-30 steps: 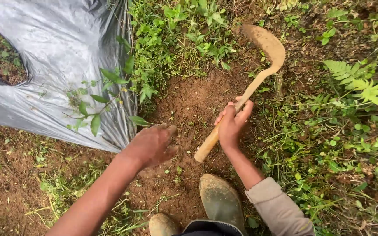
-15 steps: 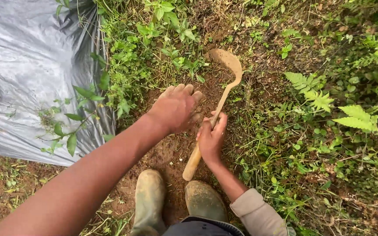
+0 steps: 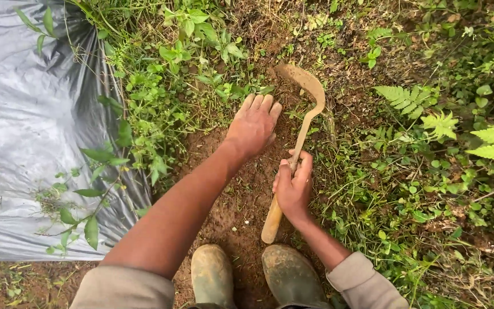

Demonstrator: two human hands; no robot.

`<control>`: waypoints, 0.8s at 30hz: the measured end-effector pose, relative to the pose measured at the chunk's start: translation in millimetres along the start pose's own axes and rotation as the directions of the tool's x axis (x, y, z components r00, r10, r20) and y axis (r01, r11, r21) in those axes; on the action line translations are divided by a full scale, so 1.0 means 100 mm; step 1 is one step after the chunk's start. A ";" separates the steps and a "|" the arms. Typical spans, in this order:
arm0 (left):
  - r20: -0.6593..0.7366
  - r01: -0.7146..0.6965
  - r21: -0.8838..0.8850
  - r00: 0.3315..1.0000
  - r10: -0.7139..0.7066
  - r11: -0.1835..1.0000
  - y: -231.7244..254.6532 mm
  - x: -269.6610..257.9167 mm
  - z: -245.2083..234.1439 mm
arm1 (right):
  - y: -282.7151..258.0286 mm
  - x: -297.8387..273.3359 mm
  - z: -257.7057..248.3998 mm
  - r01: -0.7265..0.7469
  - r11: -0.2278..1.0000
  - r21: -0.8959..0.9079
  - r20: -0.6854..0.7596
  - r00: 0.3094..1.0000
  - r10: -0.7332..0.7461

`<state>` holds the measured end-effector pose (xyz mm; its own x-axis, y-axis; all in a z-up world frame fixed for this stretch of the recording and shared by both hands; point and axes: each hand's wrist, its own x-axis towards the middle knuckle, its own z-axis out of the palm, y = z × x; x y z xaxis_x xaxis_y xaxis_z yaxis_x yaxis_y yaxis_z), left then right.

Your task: The person uses a sickle to cut weeds growing along the edge of a plastic-covered garden bed. They gather the cut weeds by hand, form a bundle, and walk along the bed to deposit the weeds on the ground.

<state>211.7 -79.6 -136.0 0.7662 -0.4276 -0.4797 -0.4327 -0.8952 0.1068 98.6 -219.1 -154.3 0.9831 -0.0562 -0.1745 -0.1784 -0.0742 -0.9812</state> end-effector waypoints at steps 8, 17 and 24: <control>-0.105 0.168 0.092 0.982 -0.158 0.982 -0.38 0.21 -0.15 | -0.06 0.31 0.22 0.032 1.000 0.000 -0.038 0.999 -0.032; -0.150 0.246 0.227 0.965 -0.216 0.942 -0.67 0.86 0.58 | -0.16 0.47 0.25 0.072 0.987 -0.141 -0.001 0.997 -0.073; -0.102 0.206 0.163 0.976 -0.192 0.965 -0.75 0.90 0.85 | -0.28 0.18 0.06 -0.171 0.950 -0.263 0.065 0.979 0.194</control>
<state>273.4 -40.0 -261.0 0.8791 -0.2586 -0.4003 -0.3367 -0.9315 -0.1377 121.4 -212.4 -130.6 0.9304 -0.0046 -0.3665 -0.3483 -0.3224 -0.8802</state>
